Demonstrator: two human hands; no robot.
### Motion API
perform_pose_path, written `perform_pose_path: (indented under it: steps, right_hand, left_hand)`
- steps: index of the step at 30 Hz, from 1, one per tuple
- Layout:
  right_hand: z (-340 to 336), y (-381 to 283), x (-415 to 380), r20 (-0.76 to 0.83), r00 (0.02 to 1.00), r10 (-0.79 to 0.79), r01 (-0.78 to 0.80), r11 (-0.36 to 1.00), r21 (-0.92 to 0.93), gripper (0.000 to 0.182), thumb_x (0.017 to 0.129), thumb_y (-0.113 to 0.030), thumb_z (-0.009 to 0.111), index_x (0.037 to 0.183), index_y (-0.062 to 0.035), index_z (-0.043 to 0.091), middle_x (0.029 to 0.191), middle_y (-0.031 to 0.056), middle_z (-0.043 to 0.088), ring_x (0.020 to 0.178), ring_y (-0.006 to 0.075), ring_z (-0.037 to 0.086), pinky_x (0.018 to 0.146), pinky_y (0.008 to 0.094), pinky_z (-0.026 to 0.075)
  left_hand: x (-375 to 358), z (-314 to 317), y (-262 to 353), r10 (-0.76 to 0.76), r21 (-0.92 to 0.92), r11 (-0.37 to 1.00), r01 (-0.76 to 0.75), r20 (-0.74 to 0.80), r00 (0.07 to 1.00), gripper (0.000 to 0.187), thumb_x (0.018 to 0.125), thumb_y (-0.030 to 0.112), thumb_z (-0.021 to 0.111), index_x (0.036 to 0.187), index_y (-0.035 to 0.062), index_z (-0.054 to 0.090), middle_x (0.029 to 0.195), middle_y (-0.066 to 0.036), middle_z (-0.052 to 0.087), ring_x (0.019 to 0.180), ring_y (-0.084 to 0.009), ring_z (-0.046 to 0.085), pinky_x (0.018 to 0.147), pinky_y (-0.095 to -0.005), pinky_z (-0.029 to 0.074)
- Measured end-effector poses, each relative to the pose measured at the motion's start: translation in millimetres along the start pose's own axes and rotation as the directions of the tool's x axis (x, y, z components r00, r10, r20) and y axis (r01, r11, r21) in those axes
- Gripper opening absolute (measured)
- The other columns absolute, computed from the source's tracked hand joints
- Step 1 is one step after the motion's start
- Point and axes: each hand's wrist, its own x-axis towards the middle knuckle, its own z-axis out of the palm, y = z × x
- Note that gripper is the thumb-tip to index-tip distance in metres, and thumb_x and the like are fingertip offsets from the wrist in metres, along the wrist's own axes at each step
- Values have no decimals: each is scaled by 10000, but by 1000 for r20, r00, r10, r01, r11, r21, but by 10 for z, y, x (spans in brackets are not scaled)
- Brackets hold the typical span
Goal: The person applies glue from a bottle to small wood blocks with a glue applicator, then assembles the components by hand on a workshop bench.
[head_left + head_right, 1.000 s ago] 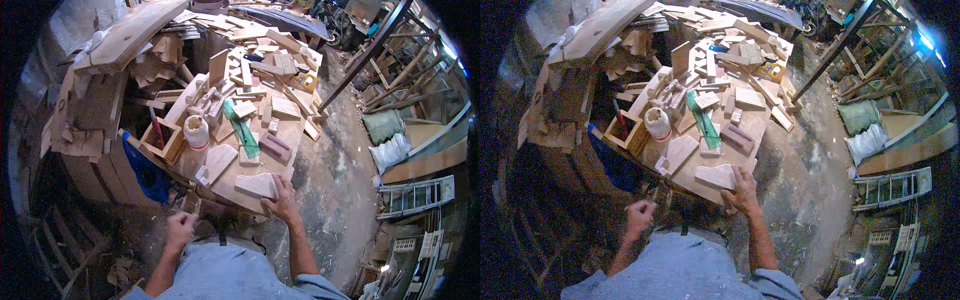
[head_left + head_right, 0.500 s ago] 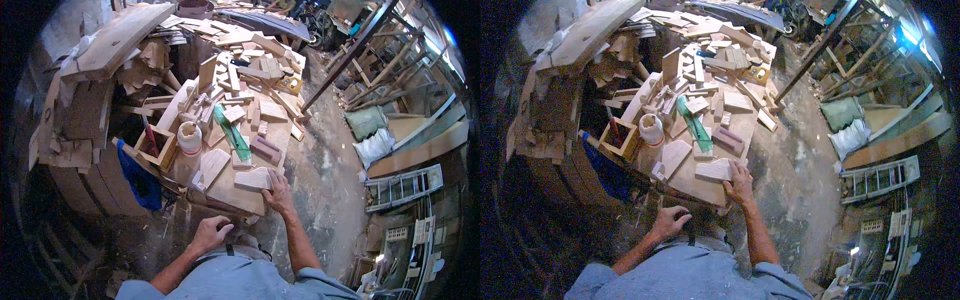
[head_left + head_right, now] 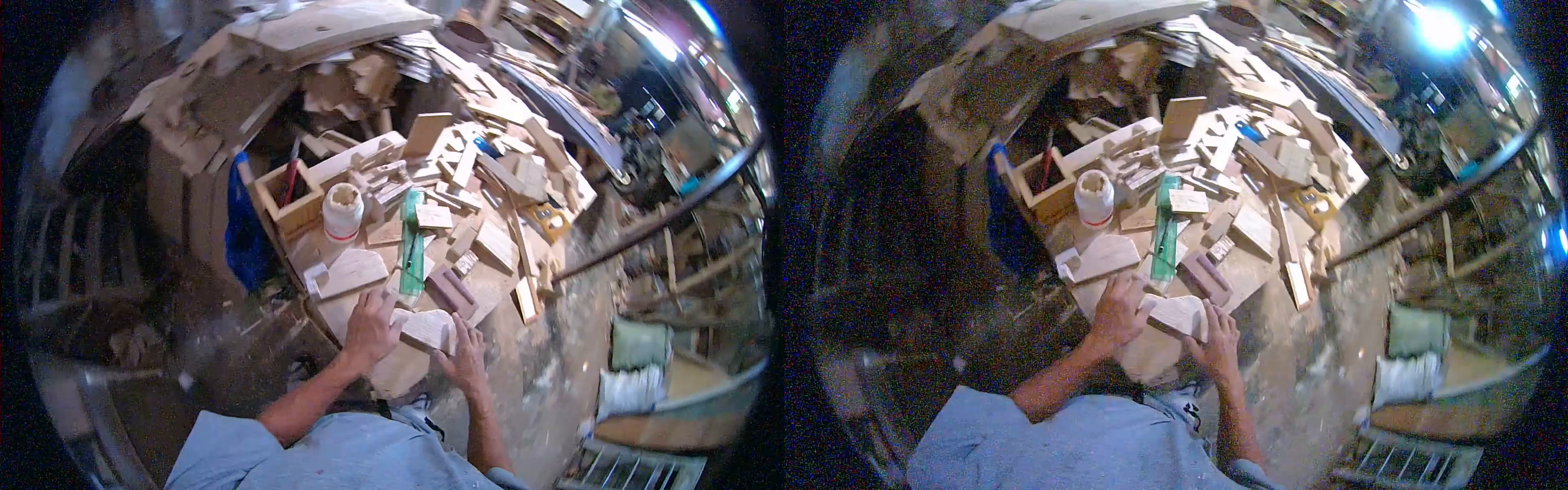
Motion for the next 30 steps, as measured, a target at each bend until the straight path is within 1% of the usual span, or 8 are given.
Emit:
perform_pose_path:
  steps: [10, 14, 15, 17, 20, 22, 25, 30]
  right_hand:
    - [-195, 370, 69, 85, 974, -212, 204, 974, 94, 802, 829, -261, 758, 1520, -61, 403, 1383, 196, 526, 1244, 402, 508, 1022, 527, 408]
    - [-131, 406, 80, -10, 971, -237, 237, 969, 62, 764, 815, -244, 756, 1489, -69, 441, 1367, 209, 535, 1269, 402, 499, 1048, 526, 385]
    - [-83, 441, 65, -8, 977, -213, 213, 975, 66, 752, 798, -88, 716, 1486, -39, 415, 1437, 225, 474, 1328, 401, 448, 1107, 519, 348]
    - [-111, 444, 46, -15, 982, -189, 190, 981, 48, 702, 800, -77, 708, 1454, -35, 454, 1433, 219, 479, 1330, 402, 447, 1115, 525, 338]
    - [-219, 356, 111, -107, 977, -184, 192, 979, 71, 603, 798, -41, 702, 1377, -19, 534, 1391, 205, 520, 1271, 393, 507, 1073, 489, 398]
    - [-268, 234, 166, -144, 971, -189, 214, 960, 182, 592, 794, -27, 705, 1365, -17, 550, 1357, 201, 550, 1221, 369, 549, 1022, 452, 452]
    - [-484, -412, 466, -33, 976, -215, 205, 856, 474, 559, 817, -66, 750, 1346, -9, 578, 1250, 191, 607, 1065, 284, 615, 873, 377, 518]
    - [-323, -658, 1195, 273, 877, -396, 173, 790, 588, 481, 899, -129, 742, 1331, -3, 571, 1117, 144, 673, 923, 218, 641, 788, 329, 525]
  left_hand:
    - [324, 564, 445, -421, 177, 877, 447, -167, 892, 608, 763, 279, 826, 1217, -26, 559, 1192, -222, 560, 1154, -406, 538, 1016, -490, 463]
    - [249, 439, 473, -456, 227, 856, 464, -91, 885, 604, 766, 299, 810, 1220, -8, 557, 1173, -244, 565, 1146, -419, 553, 1007, -501, 479]
    - [189, 384, 467, -420, 232, 872, 430, -95, 903, 555, 775, 305, 790, 1184, -4, 578, 1148, -257, 569, 1127, -428, 563, 981, -503, 492]
    - [28, 297, 403, -395, 187, 893, 409, -107, 912, 526, 774, 298, 785, 1159, -4, 589, 1134, -252, 576, 1124, -432, 565, 968, -507, 498]
    - [-123, -14, 369, -421, -58, 907, 417, -64, 905, 472, 827, 323, 766, 1148, 5, 627, 1101, -227, 635, 1035, -377, 624, 894, -454, 537]
    - [-259, -148, 287, -504, -389, 780, 490, 75, 861, 430, 895, 343, 735, 1159, 15, 651, 1101, -185, 669, 973, -305, 658, 851, -412, 554]
    - [-279, -266, 296, -553, -818, -84, 570, 514, 656, 373, 998, 364, 643, 1196, 50, 675, 1077, -98, 691, 917, -184, 664, 800, -342, 559]
    - [-168, -165, 230, -654, -843, 70, 533, 364, 663, 410, 1044, 376, 581, 1215, 15, 676, 1033, -47, 677, 899, -129, 654, 740, -292, 565]
